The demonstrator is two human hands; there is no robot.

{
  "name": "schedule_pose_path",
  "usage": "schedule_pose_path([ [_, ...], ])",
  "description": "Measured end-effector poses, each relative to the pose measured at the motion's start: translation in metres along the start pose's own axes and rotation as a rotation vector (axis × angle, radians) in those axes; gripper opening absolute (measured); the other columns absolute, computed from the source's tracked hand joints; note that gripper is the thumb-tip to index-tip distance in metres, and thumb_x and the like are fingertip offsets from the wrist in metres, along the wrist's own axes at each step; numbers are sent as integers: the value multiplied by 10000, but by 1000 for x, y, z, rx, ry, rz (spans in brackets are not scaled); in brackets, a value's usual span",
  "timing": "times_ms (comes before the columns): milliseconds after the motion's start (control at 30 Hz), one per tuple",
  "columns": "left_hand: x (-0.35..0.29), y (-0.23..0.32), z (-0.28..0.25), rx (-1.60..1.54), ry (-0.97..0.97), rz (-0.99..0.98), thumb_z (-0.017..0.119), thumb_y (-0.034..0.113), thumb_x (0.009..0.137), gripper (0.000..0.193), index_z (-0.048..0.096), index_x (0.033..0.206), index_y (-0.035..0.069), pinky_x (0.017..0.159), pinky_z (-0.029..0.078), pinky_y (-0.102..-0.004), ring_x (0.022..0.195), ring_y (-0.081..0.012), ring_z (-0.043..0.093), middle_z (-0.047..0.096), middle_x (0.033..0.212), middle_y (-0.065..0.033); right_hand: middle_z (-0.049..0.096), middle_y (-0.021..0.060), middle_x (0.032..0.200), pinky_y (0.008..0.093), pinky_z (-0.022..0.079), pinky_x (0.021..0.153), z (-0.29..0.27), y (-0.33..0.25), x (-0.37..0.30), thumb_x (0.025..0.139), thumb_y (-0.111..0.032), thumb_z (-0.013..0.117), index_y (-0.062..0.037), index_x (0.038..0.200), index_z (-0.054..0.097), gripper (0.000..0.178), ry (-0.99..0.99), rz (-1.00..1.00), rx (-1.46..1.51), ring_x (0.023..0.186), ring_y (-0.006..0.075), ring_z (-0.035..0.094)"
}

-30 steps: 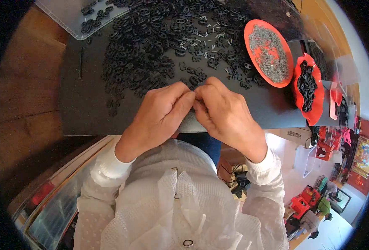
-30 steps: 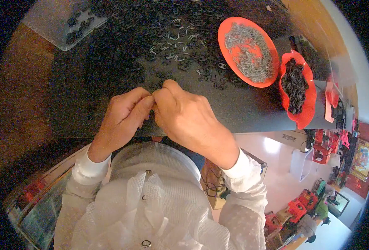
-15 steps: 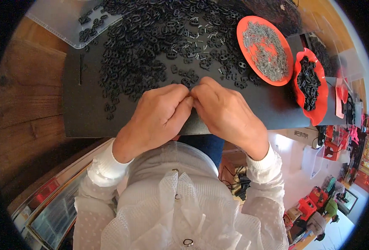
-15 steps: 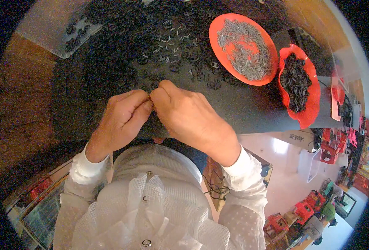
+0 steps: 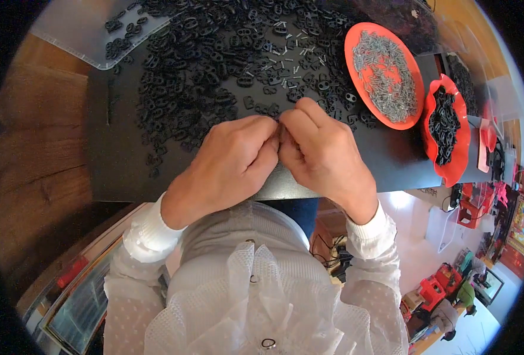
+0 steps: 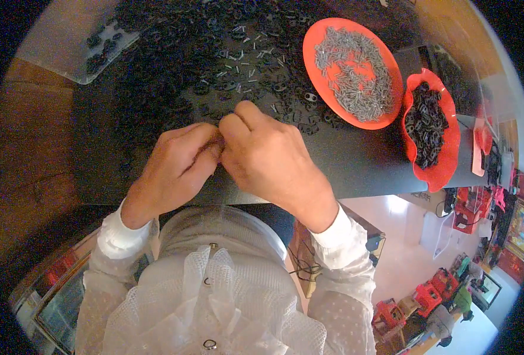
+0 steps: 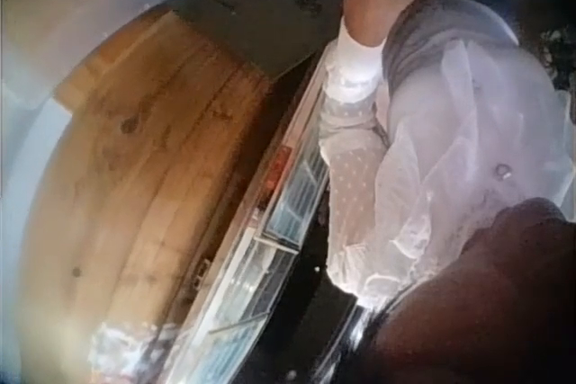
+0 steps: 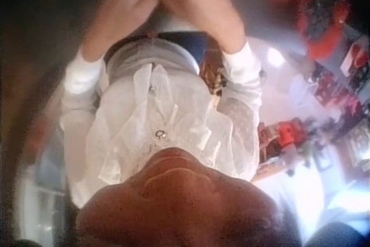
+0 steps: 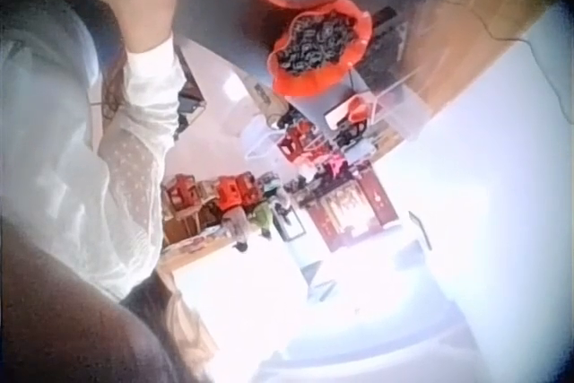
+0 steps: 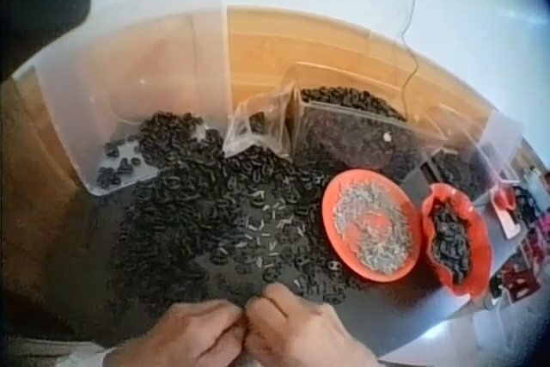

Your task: The person assembles plastic cord locks by inserting springs into plastic components and pressing the pieces together by hand, then places the assembled locks into a tray.

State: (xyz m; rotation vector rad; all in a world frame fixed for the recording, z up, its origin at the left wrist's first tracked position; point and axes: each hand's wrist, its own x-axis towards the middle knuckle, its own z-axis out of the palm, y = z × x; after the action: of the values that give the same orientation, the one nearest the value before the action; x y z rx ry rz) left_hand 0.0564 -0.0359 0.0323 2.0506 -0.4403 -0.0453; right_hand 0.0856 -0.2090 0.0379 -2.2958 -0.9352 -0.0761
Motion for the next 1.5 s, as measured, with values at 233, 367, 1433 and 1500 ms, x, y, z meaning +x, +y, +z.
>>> schedule_pose_path([
  [233, 23, 6, -48, 222, -52, 20, 535, 76, 865, 130, 594, 945, -7, 655, 473, -362, 738, -325, 601, 597, 816, -165, 497, 142, 755, 371, 441, 535, -8, 13, -11, 717, 72, 584, 11, 869, 545, 169, 78, 69, 183, 611, 314, 528],
  [367, 67, -22, -63, 674, -22, 216, 538, 92, 871, 211, 577, 1074, 50, 716, 480, -384, 849, -331, 590, 575, 946, -125, 483, 147, 743, 400, 442, 545, -13, 13, -19, 744, 39, 601, -3, 837, 526, 127, 108, 134, 216, 633, 339, 525],
  [1433, 112, -74, -67, 993, -76, 430, 630, 153, 792, 188, 595, 957, 70, 744, 492, -398, 909, -295, 553, 531, 894, -96, 521, 128, 730, 363, 439, 526, -15, -4, -33, 735, 91, 591, 17, 833, 556, 127, 138, 121, 259, 598, 290, 532],
  [1500, 112, -79, -73, 917, -64, 498, 616, 140, 801, 168, 584, 949, 68, 749, 487, -404, 906, -300, 554, 530, 882, -101, 522, 128, 730, 364, 439, 524, -14, -5, -33, 735, 90, 590, 15, 832, 554, 128, 135, 122, 254, 597, 289, 533],
])
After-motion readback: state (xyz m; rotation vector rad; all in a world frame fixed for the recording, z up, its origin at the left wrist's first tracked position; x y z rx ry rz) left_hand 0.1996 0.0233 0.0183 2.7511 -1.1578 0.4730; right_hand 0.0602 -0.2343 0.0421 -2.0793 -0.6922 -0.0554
